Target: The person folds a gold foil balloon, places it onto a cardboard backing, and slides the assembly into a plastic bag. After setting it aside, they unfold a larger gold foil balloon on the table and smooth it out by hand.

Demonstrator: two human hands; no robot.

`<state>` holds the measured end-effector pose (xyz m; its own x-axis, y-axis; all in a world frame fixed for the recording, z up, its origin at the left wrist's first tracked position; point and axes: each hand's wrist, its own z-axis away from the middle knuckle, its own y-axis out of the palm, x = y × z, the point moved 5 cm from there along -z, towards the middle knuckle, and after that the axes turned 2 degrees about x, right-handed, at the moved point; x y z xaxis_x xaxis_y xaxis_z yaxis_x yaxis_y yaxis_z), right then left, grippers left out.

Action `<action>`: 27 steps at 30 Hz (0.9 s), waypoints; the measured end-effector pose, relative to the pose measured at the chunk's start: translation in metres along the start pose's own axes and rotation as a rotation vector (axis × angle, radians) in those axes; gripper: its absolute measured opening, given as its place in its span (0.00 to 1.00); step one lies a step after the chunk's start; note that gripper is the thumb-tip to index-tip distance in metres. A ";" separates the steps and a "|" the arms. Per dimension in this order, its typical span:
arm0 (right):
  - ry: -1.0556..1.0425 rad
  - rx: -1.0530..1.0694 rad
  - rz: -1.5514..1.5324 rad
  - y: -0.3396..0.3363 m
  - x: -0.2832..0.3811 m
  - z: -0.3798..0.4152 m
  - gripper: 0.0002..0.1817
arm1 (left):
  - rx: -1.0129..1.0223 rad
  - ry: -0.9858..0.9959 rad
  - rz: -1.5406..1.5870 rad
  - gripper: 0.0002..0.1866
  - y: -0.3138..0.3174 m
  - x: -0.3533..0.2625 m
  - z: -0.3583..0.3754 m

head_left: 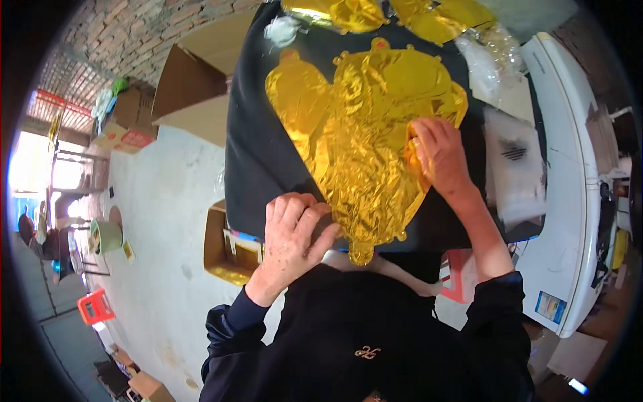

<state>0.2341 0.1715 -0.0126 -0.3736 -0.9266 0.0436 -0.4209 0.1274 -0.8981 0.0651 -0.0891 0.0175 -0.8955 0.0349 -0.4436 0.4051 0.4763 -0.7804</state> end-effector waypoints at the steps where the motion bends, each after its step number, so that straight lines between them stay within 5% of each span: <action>1: -0.004 -0.012 -0.002 0.001 0.000 0.001 0.24 | -0.008 0.052 0.001 0.23 -0.003 0.001 -0.013; 10: 0.001 -0.095 0.098 0.003 0.005 0.001 0.20 | 0.063 0.215 -0.024 0.37 0.078 0.000 -0.129; 22: 0.018 -0.110 0.114 0.000 0.001 -0.008 0.18 | 0.212 0.174 -0.240 0.36 0.128 0.014 -0.131; 27: -0.011 -0.003 -0.154 0.003 0.010 -0.059 0.26 | 0.246 0.174 -0.262 0.36 0.131 0.015 -0.131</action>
<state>0.1800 0.1835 0.0114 -0.2952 -0.9392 0.1756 -0.4747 -0.0153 -0.8800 0.0805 0.0887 -0.0342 -0.9837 0.0985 -0.1506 0.1718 0.2651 -0.9488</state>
